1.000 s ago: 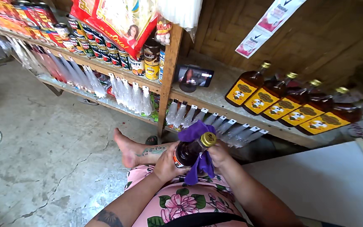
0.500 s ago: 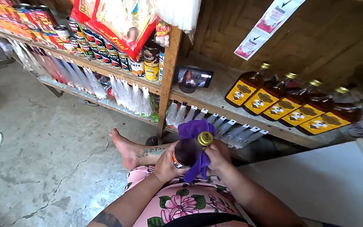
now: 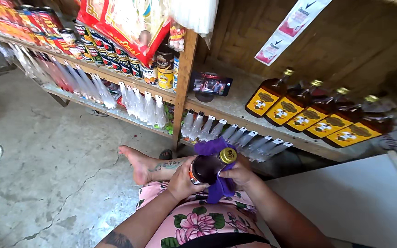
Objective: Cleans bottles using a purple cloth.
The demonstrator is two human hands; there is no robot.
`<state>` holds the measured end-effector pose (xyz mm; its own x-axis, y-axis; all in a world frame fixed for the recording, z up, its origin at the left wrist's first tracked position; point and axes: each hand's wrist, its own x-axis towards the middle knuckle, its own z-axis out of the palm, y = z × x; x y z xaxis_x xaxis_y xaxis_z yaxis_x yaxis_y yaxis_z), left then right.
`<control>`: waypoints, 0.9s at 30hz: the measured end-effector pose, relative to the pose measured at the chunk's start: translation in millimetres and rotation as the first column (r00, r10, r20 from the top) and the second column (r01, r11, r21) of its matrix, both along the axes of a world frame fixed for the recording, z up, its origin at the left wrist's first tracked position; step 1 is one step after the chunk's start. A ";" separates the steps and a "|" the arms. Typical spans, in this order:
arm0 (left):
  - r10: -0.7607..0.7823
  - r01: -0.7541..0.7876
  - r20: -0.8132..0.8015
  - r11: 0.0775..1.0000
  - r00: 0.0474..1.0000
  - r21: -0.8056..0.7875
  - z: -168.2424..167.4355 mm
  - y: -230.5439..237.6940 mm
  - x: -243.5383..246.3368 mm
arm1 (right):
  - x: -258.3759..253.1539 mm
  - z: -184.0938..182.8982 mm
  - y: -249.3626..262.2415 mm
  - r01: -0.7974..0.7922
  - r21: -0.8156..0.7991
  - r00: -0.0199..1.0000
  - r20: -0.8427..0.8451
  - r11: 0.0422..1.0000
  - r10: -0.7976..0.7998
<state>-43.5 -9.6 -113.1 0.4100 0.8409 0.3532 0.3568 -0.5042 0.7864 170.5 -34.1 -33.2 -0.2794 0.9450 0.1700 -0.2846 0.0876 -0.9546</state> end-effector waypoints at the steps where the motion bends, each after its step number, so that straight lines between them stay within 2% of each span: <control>1: -0.001 0.001 -0.004 1.000 1.000 -0.003 0.0 0.1 -0.1 | 0.1 -1.1 0.8 0.004 0.025 1.000 0.001 1.000 -0.004; 6: -0.002 0.001 0.027 1.000 1.000 0.028 -3.9 1.5 1.0 | -5.3 -0.2 0.1 0.100 -0.010 0.995 0.014 0.995 -0.100; 10: 0.000 -0.001 0.027 0.999 1.000 0.038 -7.1 1.6 0.6 | -17.2 17.4 -4.3 0.239 -0.154 0.969 0.098 0.959 -0.226; 13: -0.010 0.009 0.017 0.999 1.000 0.053 -7.1 1.0 0.0 | -27.0 31.3 -4.1 0.368 -0.262 0.926 0.196 0.892 -0.324; 15: -0.019 0.018 0.011 0.996 1.000 0.093 -7.4 -0.6 -0.4 | -26.9 29.6 3.8 0.373 -0.284 0.922 0.219 0.883 -0.319; 19: -0.030 0.033 -0.023 0.992 0.999 0.126 -9.7 -0.5 -0.6 | -29.0 27.3 20.9 0.318 -0.225 0.923 0.298 0.921 -0.245; 24: -0.035 0.038 -0.023 0.989 0.999 0.143 -10.6 -0.1 -1.6 | -39.9 33.0 4.3 0.421 -0.291 0.899 0.261 0.859 -0.352; 27: -0.032 0.036 -0.023 0.987 0.999 0.157 -10.2 0.0 -1.5 | -39.9 26.7 -6.4 0.431 -0.279 0.902 0.155 0.858 -0.403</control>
<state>-45.0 -9.6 -123.3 0.4456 0.7608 0.4719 0.3521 -0.6336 0.6889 130.6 -40.5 -6.5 0.1522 0.9775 -0.1459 -0.1989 -0.1144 -0.9733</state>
